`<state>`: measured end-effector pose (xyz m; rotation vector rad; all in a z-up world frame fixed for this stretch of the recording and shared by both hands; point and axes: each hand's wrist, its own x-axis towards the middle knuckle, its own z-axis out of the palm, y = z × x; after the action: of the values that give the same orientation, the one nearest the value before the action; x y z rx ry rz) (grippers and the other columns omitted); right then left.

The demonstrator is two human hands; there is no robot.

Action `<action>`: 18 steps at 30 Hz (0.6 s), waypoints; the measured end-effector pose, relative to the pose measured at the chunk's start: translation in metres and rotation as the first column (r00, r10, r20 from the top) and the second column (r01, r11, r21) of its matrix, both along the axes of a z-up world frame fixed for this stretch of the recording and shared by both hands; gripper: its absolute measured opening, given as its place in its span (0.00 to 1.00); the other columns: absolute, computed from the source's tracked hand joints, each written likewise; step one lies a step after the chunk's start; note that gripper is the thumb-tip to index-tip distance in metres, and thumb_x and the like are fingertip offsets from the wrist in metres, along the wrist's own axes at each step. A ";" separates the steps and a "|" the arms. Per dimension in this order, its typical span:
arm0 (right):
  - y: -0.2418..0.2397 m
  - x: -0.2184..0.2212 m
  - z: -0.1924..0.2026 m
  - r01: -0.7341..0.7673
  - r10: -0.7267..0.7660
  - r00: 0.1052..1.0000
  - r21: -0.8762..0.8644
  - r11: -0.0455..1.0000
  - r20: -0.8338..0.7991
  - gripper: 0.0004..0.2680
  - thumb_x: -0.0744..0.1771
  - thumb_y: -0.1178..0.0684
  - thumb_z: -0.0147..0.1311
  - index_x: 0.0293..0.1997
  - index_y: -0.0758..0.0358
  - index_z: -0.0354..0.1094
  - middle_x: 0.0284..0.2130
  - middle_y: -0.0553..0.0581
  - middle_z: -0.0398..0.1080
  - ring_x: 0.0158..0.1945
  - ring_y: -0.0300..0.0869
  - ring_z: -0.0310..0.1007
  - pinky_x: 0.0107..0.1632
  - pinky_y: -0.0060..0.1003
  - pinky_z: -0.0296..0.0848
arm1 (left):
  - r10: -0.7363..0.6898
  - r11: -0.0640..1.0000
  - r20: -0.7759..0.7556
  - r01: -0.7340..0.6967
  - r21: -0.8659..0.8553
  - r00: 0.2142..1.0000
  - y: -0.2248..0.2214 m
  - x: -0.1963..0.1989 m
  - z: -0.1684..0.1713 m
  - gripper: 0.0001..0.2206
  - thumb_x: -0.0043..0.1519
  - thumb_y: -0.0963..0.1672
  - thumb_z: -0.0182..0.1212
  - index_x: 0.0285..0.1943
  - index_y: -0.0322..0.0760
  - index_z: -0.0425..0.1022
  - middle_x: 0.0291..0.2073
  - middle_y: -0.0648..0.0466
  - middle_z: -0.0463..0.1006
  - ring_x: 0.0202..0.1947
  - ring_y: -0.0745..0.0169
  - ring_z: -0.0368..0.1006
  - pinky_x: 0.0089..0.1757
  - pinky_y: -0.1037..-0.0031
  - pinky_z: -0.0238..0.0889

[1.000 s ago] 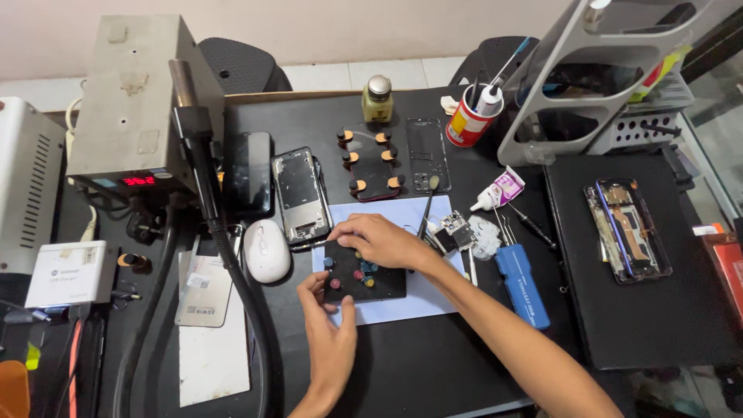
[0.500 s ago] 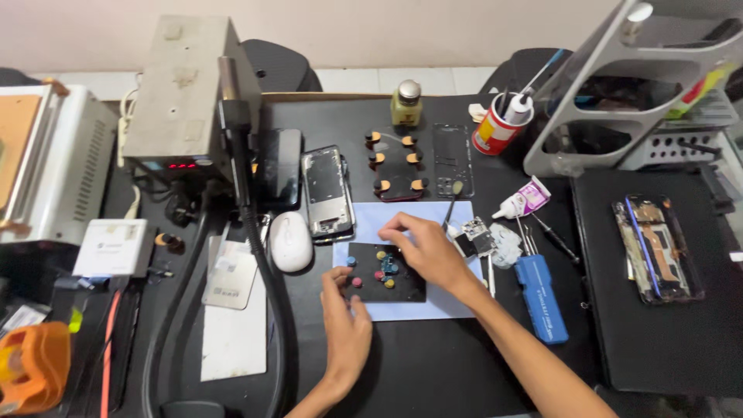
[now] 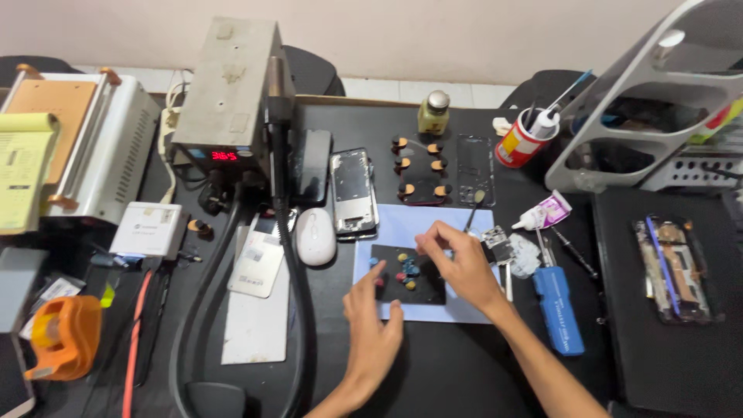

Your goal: The person disassembles a mobile phone by removing the back cover and disconnecting internal components, then uses a heat gun and tweezers to work on small components on a circuit board.

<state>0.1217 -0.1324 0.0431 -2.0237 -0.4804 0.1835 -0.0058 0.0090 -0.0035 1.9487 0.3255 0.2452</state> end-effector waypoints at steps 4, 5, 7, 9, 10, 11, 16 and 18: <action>0.042 0.010 0.014 -0.162 0.156 0.984 0.078 0.984 0.086 0.07 0.68 0.54 0.55 0.45 0.68 0.69 0.33 0.56 0.78 0.39 0.38 0.80 0.45 0.35 0.76 | -0.028 0.999 0.056 0.029 -0.014 0.998 -0.013 -0.007 -0.009 0.31 0.58 0.38 0.59 0.74 0.36 0.58 0.69 0.37 0.58 0.68 0.35 0.51 0.64 0.52 0.43; 0.056 0.012 0.017 -0.214 0.203 0.971 0.083 0.973 0.123 0.08 0.68 0.54 0.55 0.48 0.68 0.68 0.35 0.56 0.78 0.40 0.39 0.79 0.45 0.35 0.76 | -0.041 0.999 0.077 0.043 -0.030 0.996 -0.015 -0.010 -0.010 0.31 0.59 0.38 0.59 0.74 0.36 0.57 0.71 0.34 0.54 0.69 0.34 0.49 0.65 0.52 0.43; 0.080 0.018 0.023 -0.309 0.303 0.950 0.097 0.946 0.075 0.10 0.69 0.52 0.54 0.52 0.65 0.67 0.36 0.56 0.77 0.41 0.40 0.79 0.46 0.35 0.77 | -0.073 0.996 0.109 0.078 -0.050 0.991 -0.016 -0.014 -0.013 0.31 0.60 0.38 0.59 0.75 0.36 0.56 0.73 0.34 0.51 0.72 0.32 0.46 0.65 0.52 0.42; 0.106 0.025 0.022 -0.344 0.343 0.939 0.075 0.936 0.030 0.11 0.68 0.50 0.55 0.54 0.64 0.67 0.36 0.56 0.76 0.40 0.41 0.79 0.45 0.35 0.77 | -0.112 0.991 0.126 0.120 -0.064 0.986 -0.015 -0.018 -0.015 0.31 0.60 0.38 0.58 0.75 0.34 0.54 0.74 0.36 0.54 0.74 0.32 0.44 0.67 0.51 0.41; 0.120 0.029 0.018 -0.334 0.334 0.942 0.046 0.941 0.012 0.12 0.68 0.49 0.56 0.54 0.64 0.67 0.36 0.57 0.76 0.39 0.41 0.78 0.43 0.35 0.76 | -0.100 0.990 0.112 0.110 -0.088 0.989 -0.015 -0.018 -0.016 0.31 0.60 0.38 0.58 0.75 0.34 0.55 0.74 0.36 0.52 0.73 0.33 0.44 0.66 0.52 0.42; 0.135 0.034 0.014 -0.325 0.325 0.946 0.017 0.946 -0.005 0.14 0.68 0.47 0.57 0.54 0.64 0.67 0.35 0.57 0.75 0.38 0.42 0.77 0.42 0.35 0.75 | -0.088 0.989 0.098 0.099 -0.112 0.991 -0.015 -0.019 -0.017 0.31 0.60 0.38 0.58 0.75 0.34 0.56 0.73 0.35 0.51 0.73 0.33 0.44 0.66 0.53 0.43; 0.203 0.055 -0.011 -0.258 0.361 0.885 0.339 0.905 -0.292 0.16 0.68 0.43 0.56 0.53 0.68 0.69 0.39 0.53 0.74 0.39 0.35 0.75 0.39 0.31 0.76 | -0.020 0.987 0.125 0.040 -0.158 0.992 -0.007 -0.017 -0.014 0.24 0.60 0.37 0.56 0.68 0.27 0.59 0.65 0.40 0.64 0.69 0.38 0.55 0.64 0.56 0.48; 0.214 0.055 -0.015 -0.216 0.375 0.879 0.456 0.863 -0.295 0.17 0.69 0.42 0.56 0.52 0.71 0.71 0.38 0.55 0.75 0.39 0.36 0.75 0.40 0.31 0.76 | 0.034 0.967 0.091 -0.010 -0.254 0.995 -0.003 -0.015 -0.013 0.22 0.59 0.38 0.55 0.65 0.28 0.62 0.59 0.41 0.67 0.64 0.43 0.64 0.63 0.59 0.54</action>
<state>0.1771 0.0818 0.0286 -1.4423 -0.5378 0.6025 -0.0205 0.0057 -0.0160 1.6769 0.3008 0.2944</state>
